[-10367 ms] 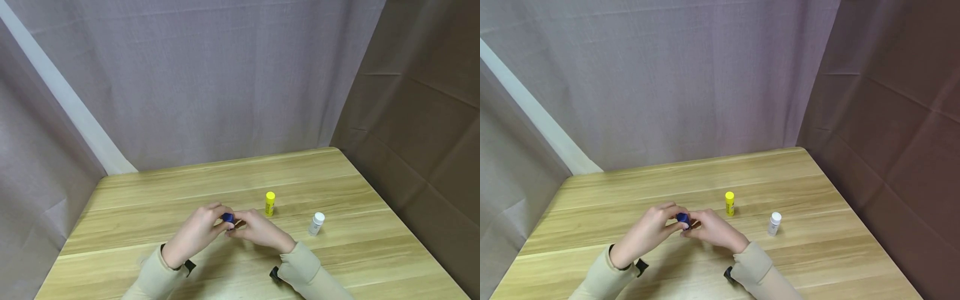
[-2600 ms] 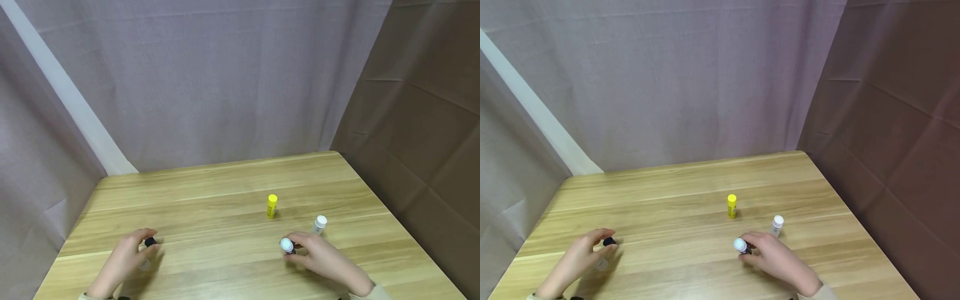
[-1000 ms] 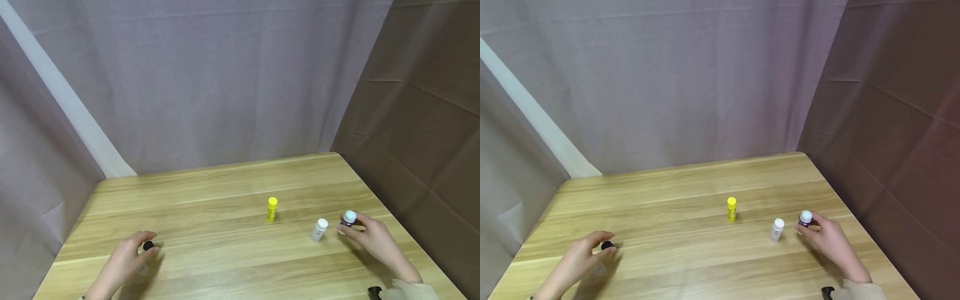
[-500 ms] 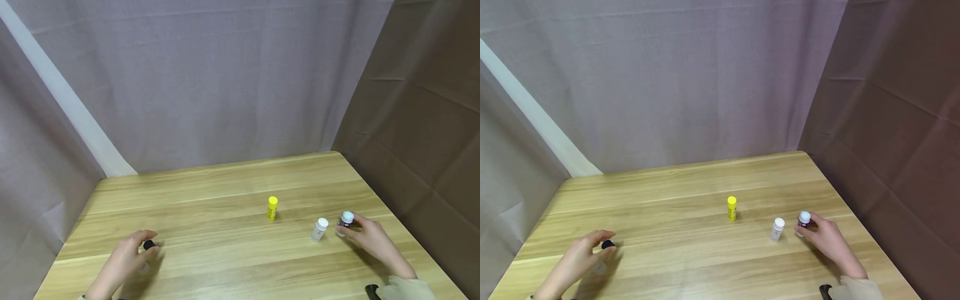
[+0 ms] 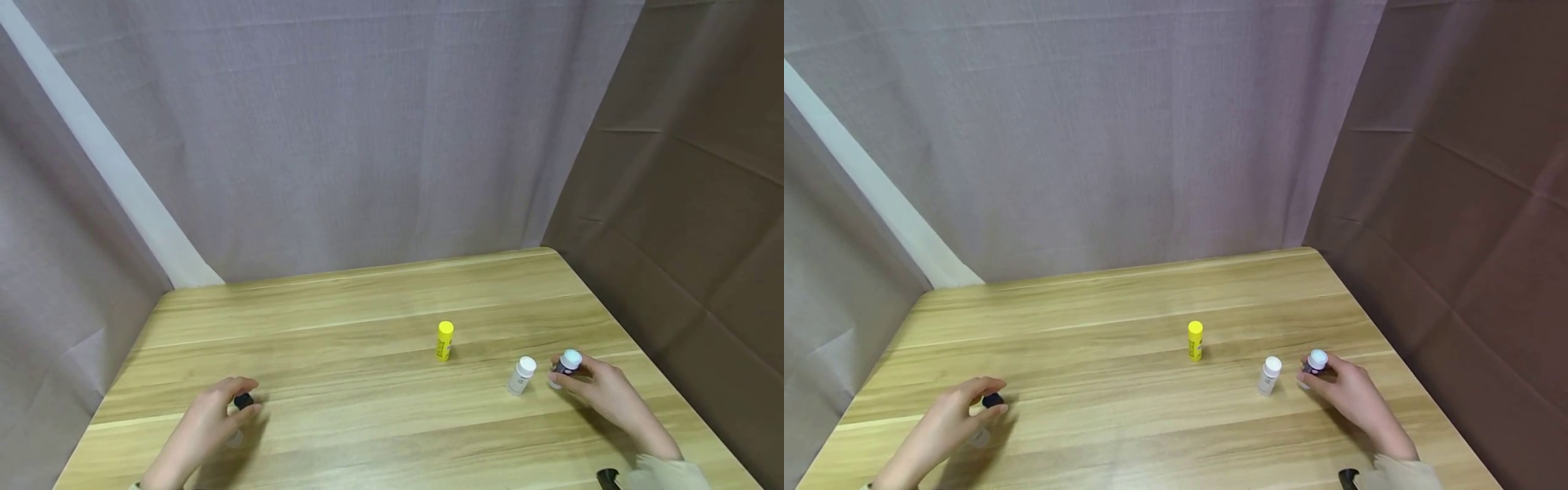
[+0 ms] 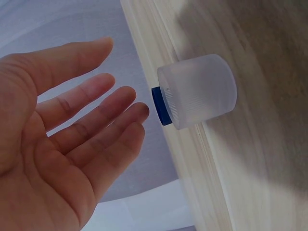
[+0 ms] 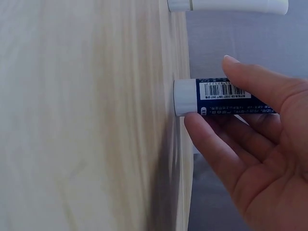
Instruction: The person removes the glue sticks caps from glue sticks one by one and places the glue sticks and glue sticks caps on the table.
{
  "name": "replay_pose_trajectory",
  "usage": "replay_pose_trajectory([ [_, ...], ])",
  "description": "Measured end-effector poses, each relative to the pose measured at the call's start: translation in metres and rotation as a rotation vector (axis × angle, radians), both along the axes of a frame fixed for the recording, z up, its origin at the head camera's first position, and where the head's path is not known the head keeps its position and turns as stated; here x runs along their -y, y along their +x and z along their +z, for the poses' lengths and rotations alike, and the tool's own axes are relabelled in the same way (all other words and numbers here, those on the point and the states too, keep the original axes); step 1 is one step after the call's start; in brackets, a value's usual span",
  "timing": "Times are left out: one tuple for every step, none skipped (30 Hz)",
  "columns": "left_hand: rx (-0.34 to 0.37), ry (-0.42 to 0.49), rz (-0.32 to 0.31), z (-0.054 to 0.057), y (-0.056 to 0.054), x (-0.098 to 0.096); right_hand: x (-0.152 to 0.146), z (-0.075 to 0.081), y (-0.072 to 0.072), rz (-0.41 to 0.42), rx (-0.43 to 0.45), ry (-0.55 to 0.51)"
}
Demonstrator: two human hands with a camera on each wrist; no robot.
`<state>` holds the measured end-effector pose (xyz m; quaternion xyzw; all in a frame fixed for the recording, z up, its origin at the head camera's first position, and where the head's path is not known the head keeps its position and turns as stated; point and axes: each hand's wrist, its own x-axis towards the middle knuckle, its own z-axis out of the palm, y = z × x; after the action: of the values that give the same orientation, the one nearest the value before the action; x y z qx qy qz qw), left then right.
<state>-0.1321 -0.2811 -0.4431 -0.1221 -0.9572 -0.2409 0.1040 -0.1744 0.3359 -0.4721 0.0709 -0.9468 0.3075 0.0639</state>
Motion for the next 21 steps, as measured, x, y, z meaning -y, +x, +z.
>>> replay_pose_trajectory([
  [-0.002, -0.004, 0.000, 0.000, 0.000, 0.000, 0.000, 0.000, 0.000, 0.001, 0.002, -0.002],
  [-0.002, -0.007, -0.001, 0.000, 0.000, -0.001, 0.000, 0.000, 0.001, 0.001, 0.002, -0.004],
  [0.000, -0.008, 0.000, 0.000, 0.000, -0.001, -0.001, 0.000, 0.001, 0.002, 0.006, -0.007],
  [0.001, -0.009, -0.001, 0.000, 0.000, -0.001, -0.001, 0.001, 0.001, 0.003, 0.008, -0.012],
  [0.006, -0.006, 0.000, 0.000, 0.000, -0.001, -0.001, 0.001, 0.002, 0.005, 0.013, -0.019],
  [0.013, -0.003, 0.002, 0.000, 0.000, -0.002, -0.002, 0.001, 0.002, 0.005, 0.017, -0.023],
  [0.020, 0.000, 0.005, 0.000, 0.000, -0.002, -0.002, 0.001, 0.002, 0.007, 0.021, -0.026],
  [0.027, 0.005, 0.007, 0.000, 0.000, -0.002, -0.002, 0.001, 0.003, 0.008, 0.025, -0.032],
  [0.032, 0.009, 0.008, 0.000, 0.000, -0.003, -0.003, 0.001, 0.004, 0.011, 0.030, -0.043],
  [0.039, 0.013, 0.010, 0.000, 0.000, -0.003, -0.003, 0.001, 0.005, 0.012, 0.036, -0.054],
  [0.046, 0.018, 0.011, 0.000, 0.000, -0.003, -0.004, 0.001, 0.006, 0.013, 0.044, -0.064],
  [0.049, 0.019, 0.012, 0.000, 0.001, -0.004, -0.005, 0.002, 0.008, 0.012, 0.048, -0.072],
  [0.050, 0.019, 0.011, 0.001, 0.001, -0.004, -0.006, 0.002, 0.009, 0.012, 0.053, -0.080],
  [0.049, 0.020, 0.010, 0.001, 0.001, -0.004, -0.006, 0.003, 0.011, 0.011, 0.052, -0.085],
  [0.048, 0.019, 0.009, 0.002, 0.001, -0.004, -0.007, 0.003, 0.013, 0.011, 0.052, -0.088],
  [0.047, 0.018, 0.009, 0.002, 0.001, -0.004, -0.008, 0.004, 0.015, 0.009, 0.048, -0.087],
  [0.046, 0.018, 0.008, 0.003, 0.001, -0.004, -0.009, 0.004, 0.016, 0.008, 0.040, -0.084],
  [0.044, 0.017, 0.008, 0.003, 0.001, -0.004, -0.009, 0.005, 0.018, 0.006, 0.030, -0.080],
  [0.043, 0.017, 0.007, 0.004, 0.000, -0.004, -0.010, 0.005, 0.020, 0.005, 0.020, -0.075],
  [0.041, 0.015, 0.006, 0.004, 0.000, -0.004, -0.010, 0.005, 0.022, 0.005, 0.008, -0.076],
  [0.039, 0.012, 0.004, 0.005, 0.000, -0.004, -0.010, 0.005, 0.024, 0.000, 0.002, -0.078],
])
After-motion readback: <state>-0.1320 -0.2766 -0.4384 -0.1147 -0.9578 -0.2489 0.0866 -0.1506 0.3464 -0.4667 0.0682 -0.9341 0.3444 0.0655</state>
